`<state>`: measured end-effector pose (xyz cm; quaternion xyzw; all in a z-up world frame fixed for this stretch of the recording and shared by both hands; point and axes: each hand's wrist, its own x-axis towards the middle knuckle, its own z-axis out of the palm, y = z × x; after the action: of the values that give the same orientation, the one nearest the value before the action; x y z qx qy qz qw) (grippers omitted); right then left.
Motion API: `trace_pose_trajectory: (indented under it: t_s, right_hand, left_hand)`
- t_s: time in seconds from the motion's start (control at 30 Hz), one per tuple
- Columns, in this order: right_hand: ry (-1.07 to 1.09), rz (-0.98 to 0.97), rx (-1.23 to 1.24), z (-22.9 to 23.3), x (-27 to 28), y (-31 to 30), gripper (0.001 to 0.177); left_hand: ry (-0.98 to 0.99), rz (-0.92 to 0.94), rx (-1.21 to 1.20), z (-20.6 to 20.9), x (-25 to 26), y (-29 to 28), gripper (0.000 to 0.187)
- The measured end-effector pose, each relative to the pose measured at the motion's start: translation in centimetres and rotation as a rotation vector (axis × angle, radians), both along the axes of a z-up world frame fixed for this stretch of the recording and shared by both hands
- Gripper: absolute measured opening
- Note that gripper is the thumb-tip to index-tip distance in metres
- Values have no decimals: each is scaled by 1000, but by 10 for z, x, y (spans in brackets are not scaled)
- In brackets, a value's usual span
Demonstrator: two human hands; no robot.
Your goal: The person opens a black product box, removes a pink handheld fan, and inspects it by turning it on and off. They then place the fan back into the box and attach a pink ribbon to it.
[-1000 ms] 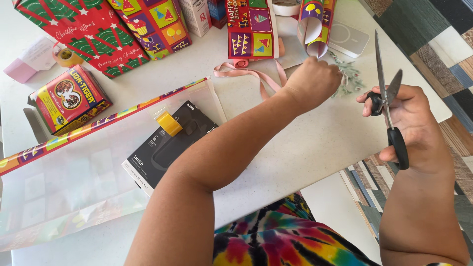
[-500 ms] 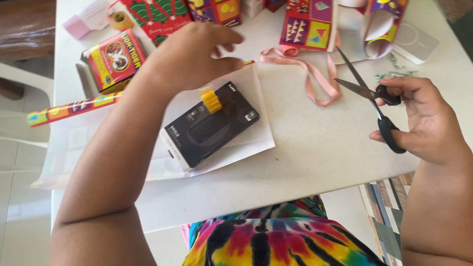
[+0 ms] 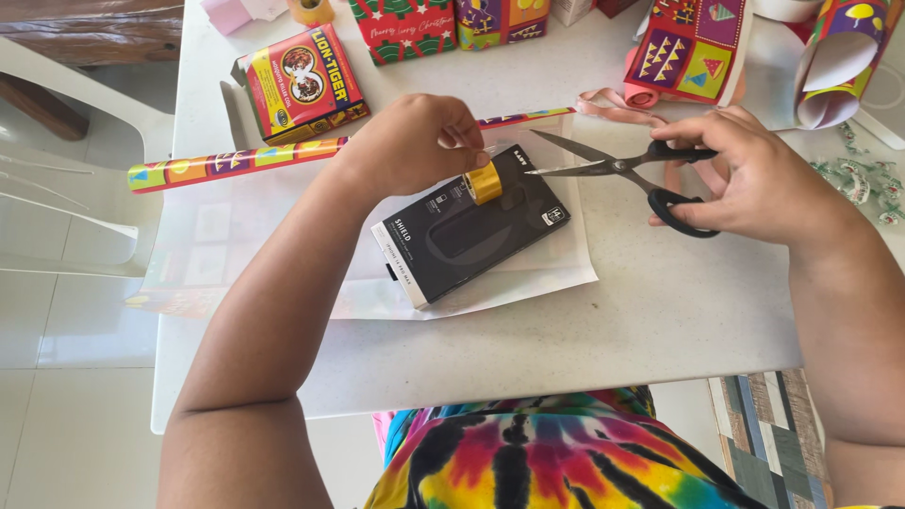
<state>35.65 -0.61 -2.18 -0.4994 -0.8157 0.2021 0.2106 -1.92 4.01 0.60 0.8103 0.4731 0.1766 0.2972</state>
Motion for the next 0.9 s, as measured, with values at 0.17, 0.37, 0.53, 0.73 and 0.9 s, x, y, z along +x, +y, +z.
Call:
trace_pose_trajectory:
  t_s: [0.17, 0.37, 0.53, 0.73, 0.9]
  right_hand:
    - [-64, 85, -11, 1, -14, 23, 75]
    - [-76, 101, -108, 10, -34, 39, 75]
    - [9, 218, -109, 15, -49, 48, 74]
    - [-39, 172, -155, 16, -54, 55, 71]
    - [-37, 177, -161, 9, -51, 57, 67]
  left_hand:
    - [-54, -11, -43, -3, -1, 8, 22]
    - [-166, -84, 13, -5, -1, 11, 25]
    - [-121, -112, 26, 0, 4, 9, 33]
    - [-73, -121, 91, 6, 12, 5, 36]
    - [-80, -108, 86, 7, 13, 3, 36]
